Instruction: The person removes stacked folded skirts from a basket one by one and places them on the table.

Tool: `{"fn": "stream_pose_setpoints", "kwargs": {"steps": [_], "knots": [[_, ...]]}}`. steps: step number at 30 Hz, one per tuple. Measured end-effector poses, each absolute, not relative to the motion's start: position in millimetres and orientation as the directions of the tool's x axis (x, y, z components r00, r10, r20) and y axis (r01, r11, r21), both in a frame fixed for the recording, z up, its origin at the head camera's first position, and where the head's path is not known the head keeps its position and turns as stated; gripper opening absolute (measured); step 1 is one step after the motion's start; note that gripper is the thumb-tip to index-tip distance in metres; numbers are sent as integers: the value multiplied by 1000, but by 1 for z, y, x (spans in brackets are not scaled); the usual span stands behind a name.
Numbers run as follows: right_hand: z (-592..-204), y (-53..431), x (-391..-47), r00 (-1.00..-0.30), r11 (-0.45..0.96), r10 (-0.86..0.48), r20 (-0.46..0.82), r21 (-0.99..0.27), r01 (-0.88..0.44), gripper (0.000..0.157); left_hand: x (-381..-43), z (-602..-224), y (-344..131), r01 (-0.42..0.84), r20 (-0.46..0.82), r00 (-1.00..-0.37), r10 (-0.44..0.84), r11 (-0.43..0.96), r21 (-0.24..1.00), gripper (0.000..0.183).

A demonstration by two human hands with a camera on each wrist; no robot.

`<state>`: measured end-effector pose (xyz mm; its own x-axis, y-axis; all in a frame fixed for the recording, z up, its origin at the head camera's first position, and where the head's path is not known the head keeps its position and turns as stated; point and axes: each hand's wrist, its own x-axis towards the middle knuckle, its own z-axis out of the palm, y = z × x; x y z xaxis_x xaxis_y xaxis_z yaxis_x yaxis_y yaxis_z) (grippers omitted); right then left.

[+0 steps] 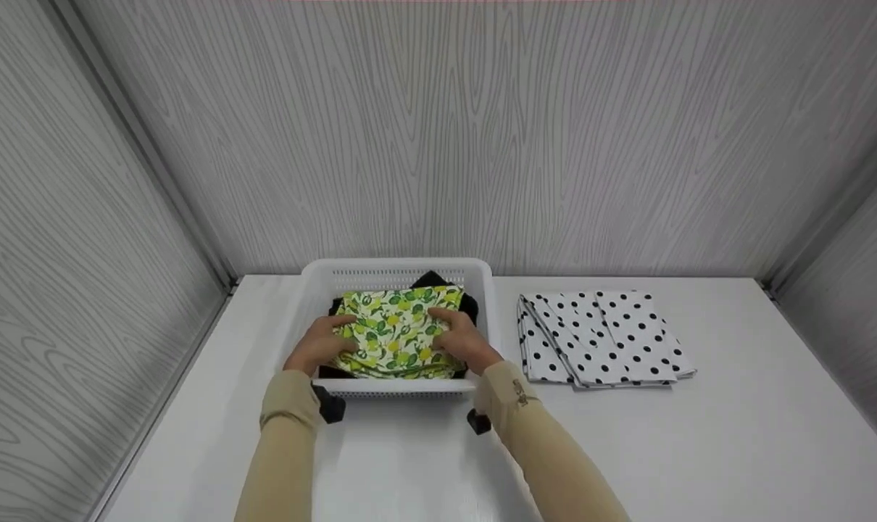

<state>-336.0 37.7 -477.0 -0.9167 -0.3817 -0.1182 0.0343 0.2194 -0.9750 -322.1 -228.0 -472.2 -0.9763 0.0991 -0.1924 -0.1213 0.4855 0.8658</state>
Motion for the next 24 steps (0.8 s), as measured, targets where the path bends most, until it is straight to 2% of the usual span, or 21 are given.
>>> {"fn": "stream_pose_setpoints", "kwargs": {"steps": [5, 11, 17, 24], "knots": [[-477, 47, -334, -925, 183, -371, -82, -983, 14, 70, -314, -477, -220, -101, -147, -986, 78, 420, 902, 63], [-460, 54, -336, -931, 178, -358, -68, -984, 3, 70, -312, -465, -213, -71, -94, -994, 47, 357, 931, 65], [-451, 61, -331, -947, 185, -317, -50, -983, -10, 68, -304, -452, -205, -33, -48, -998, 38, 337, 941, 65], [-444, 68, -325, -944, 158, -325, -59, -987, 8, 69, -293, -446, -203, -43, -56, -998, 29, 337, 941, 69]]}}
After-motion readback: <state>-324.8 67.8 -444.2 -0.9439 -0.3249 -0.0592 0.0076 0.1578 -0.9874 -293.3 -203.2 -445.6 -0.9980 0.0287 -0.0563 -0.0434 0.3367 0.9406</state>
